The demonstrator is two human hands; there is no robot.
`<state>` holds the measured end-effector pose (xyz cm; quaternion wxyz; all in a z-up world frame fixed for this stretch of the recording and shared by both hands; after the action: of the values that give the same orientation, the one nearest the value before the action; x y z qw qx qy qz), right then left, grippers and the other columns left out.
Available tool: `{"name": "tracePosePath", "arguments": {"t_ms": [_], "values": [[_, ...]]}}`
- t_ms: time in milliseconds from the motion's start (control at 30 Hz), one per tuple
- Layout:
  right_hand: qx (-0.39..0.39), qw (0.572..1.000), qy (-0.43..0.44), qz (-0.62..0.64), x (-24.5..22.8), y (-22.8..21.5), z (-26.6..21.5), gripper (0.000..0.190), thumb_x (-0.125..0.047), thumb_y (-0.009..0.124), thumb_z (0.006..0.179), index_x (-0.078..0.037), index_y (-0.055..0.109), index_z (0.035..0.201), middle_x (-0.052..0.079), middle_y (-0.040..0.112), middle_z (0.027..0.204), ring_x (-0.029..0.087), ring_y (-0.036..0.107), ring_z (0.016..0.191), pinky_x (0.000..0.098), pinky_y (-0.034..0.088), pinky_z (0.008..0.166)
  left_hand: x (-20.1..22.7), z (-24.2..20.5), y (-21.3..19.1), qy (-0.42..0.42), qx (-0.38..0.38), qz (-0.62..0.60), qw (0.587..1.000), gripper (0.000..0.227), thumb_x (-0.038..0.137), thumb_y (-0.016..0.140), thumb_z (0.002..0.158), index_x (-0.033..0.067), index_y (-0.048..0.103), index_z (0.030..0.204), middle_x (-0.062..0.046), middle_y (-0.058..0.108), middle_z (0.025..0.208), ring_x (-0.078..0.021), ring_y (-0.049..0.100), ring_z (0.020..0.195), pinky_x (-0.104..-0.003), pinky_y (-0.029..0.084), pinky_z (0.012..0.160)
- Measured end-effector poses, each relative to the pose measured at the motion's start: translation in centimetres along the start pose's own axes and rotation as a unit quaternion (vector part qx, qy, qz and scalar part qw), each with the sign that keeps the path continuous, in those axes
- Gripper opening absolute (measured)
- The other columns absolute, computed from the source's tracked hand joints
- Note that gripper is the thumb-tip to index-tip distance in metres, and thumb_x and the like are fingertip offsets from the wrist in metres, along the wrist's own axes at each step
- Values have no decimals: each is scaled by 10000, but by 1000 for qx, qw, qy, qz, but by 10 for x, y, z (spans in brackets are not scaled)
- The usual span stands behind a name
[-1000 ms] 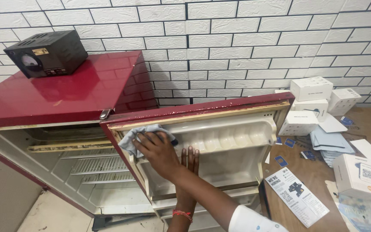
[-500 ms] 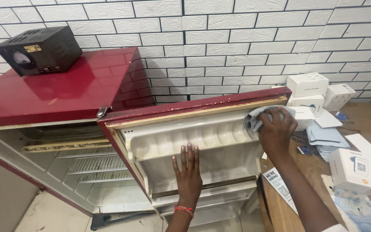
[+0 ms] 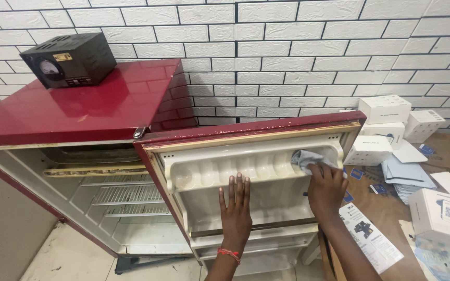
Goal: The person wipes the inside of a red refrigerator door and main compartment using a cloth. They clean the door shelves, the bottom drawer, and the wire racks inside the main compartment.
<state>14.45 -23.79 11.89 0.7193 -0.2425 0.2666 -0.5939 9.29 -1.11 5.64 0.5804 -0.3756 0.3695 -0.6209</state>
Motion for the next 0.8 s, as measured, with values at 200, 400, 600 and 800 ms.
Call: {"name": "tracePosePath", "arguments": {"t_ms": [200,400,600,800], "values": [[-82,991,64,85,-18,24,14,277,-171,662,921,-158,696,1195,25,676,1198,304,549,1134,501,395,969,-9,-2,-28,42,34,-69,996,954,-5,538,729,191,243,1615,-19,234,1680,-206,172,1550,-547,92,1242],[-101,962,-54,250,-170,28,-4,317,-96,664,852,-207,730,1141,36,690,1179,291,552,1160,506,380,960,-108,-27,-93,-102,164,-50,980,802,95,569,791,75,318,1553,-150,313,1613,-330,208,1534,-549,147,1239],[-189,799,-37,570,-299,38,-4,317,-111,595,939,-132,700,1237,87,731,1138,328,644,1081,428,455,988,-192,-39,-57,-211,4,-250,945,802,54,587,868,4,286,1609,-201,503,1470,-363,508,1354,-466,420,1169],[-95,807,75,578,-284,3,19,222,-178,546,1038,-121,626,1237,135,688,1168,307,654,1105,414,489,1003,-203,-52,-33,-193,6,-463,865,886,-37,608,797,126,271,1600,-178,488,1518,-318,531,1384,-430,442,1132]]}}
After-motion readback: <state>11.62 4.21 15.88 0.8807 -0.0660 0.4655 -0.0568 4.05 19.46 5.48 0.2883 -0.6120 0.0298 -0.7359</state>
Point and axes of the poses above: each hand's wrist, its own z-axis towards the middle knuckle, its own y-axis out of the palm, x = y × z, the point moved 10 cm from there along z, towards the middle knuckle
